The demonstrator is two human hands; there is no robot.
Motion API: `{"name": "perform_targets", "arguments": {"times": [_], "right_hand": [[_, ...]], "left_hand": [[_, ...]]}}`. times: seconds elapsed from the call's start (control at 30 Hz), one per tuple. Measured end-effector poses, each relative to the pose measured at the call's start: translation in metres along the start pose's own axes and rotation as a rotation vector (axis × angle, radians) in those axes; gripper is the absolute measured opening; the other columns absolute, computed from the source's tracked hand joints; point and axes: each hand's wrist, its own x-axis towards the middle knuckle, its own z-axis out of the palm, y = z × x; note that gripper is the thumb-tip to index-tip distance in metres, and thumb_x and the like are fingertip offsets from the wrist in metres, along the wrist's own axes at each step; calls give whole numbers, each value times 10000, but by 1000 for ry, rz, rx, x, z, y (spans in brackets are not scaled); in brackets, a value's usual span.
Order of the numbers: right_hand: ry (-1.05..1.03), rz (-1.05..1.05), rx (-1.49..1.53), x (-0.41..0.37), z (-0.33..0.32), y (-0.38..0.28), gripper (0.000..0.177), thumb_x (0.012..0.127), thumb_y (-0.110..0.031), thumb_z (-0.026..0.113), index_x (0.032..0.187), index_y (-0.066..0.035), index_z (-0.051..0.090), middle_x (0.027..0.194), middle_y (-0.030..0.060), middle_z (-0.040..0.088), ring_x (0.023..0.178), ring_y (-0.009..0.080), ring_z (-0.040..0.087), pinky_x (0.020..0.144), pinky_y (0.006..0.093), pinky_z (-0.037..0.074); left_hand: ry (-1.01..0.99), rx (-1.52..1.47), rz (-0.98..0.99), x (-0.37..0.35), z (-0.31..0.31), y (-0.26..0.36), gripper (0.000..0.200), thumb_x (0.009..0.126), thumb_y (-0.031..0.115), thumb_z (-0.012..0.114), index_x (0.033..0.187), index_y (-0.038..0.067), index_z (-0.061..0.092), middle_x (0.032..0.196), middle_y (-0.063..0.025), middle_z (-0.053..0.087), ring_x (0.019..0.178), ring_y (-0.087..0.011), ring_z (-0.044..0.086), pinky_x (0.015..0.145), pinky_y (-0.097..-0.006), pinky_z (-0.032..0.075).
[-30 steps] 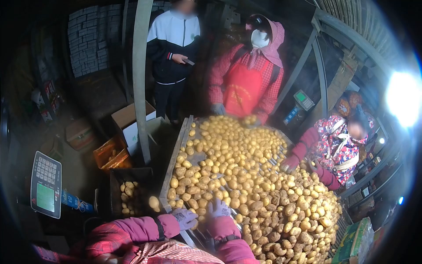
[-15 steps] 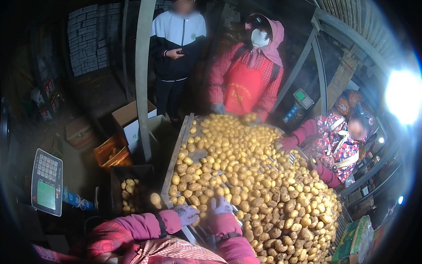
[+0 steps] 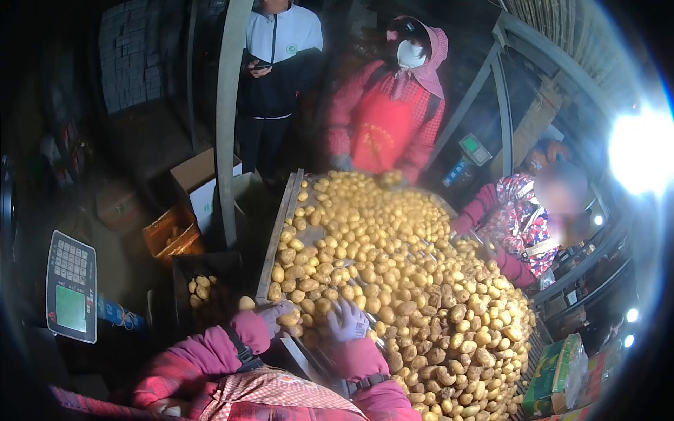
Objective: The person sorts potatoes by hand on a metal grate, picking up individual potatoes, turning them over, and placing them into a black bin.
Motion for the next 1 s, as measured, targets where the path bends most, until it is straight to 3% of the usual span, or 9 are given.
{"name": "perform_targets", "arguments": {"times": [0.1, 0.13, 0.3, 0.33, 0.4, 0.57, 0.6, 0.8, 1.0], "right_hand": [[-163, 13, -175, -18, -8, -24, 520, 756, -418, 600, 1187, -132, 547, 1152, 168, 567, 1063, 356, 533, 920, 482, 394], [-44, -91, -298, -28, 1, -21, 536, 746, -449, 585, 1192, -155, 540, 1177, 136, 563, 1093, 355, 510, 949, 500, 349], [-121, 23, -299, -27, 8, -23, 560, 748, -449, 571, 1216, -145, 524, 1195, 114, 564, 1103, 345, 505, 987, 493, 301], [-143, 36, -304, -25, 7, -26, 564, 751, -452, 565, 1220, -142, 521, 1198, 115, 564, 1104, 343, 506, 990, 492, 298], [-179, 47, -303, -25, 9, -28, 590, 768, -472, 528, 1255, -141, 490, 1227, 115, 546, 1142, 323, 484, 1009, 487, 275], [-321, 113, -333, -20, 13, -22, 675, 786, -510, 482, 1333, -125, 392, 1314, 134, 470, 1233, 304, 405, 1045, 467, 231], [-342, 130, -328, -17, 7, -32, 687, 786, -514, 486, 1333, -107, 396, 1330, 132, 459, 1243, 318, 397, 1040, 465, 255], [-416, 152, -343, -15, 5, -35, 751, 790, -542, 464, 1365, -72, 349, 1393, 143, 393, 1284, 338, 351, 1051, 464, 257], [-388, 155, -306, -23, 1, -31, 725, 807, -535, 447, 1377, -105, 321, 1391, 127, 397, 1292, 321, 335, 1077, 470, 163]], "left_hand": [[-120, 555, 354, 22, -34, -33, 322, 904, 188, 538, 1189, 40, 546, 1091, -101, 601, 860, -195, 614, 744, -279, 503], [-154, 659, 410, 23, -36, -34, 306, 913, 167, 516, 1185, 29, 547, 1084, -96, 604, 863, -183, 609, 756, -281, 497], [-73, 198, -86, 5, -10, -7, 321, 927, 108, 449, 1225, 8, 512, 1115, -99, 590, 857, -182, 620, 742, -272, 493], [-179, 444, 106, 27, -36, -35, 353, 916, 46, 425, 1262, 6, 482, 1164, -109, 563, 870, -181, 619, 738, -257, 491], [-204, 492, 155, 53, -59, -62, 371, 906, 17, 419, 1273, 8, 473, 1194, -113, 545, 871, -178, 619, 737, -251, 491], [-136, 326, -35, 25, -27, -22, 346, 930, 249, 506, 1180, 13, 547, 1055, -79, 603, 839, -142, 602, 707, -241, 473], [-196, 253, 30, 34, -36, -33, 569, 870, 427, 601, 1236, 20, 447, 1115, -103, 545, 739, -207, 679, 534, -211, 499], [-215, 241, -9, 46, -42, -42, 648, 849, 472, 609, 1266, 14, 417, 1235, -127, 492, 754, -221, 678, 531, -218, 495], [-73, 361, -13, 24, -21, -28, 384, 919, 318, 505, 1190, 51, 562, 1079, -85, 616, 827, -167, 626, 740, -265, 471]]}}
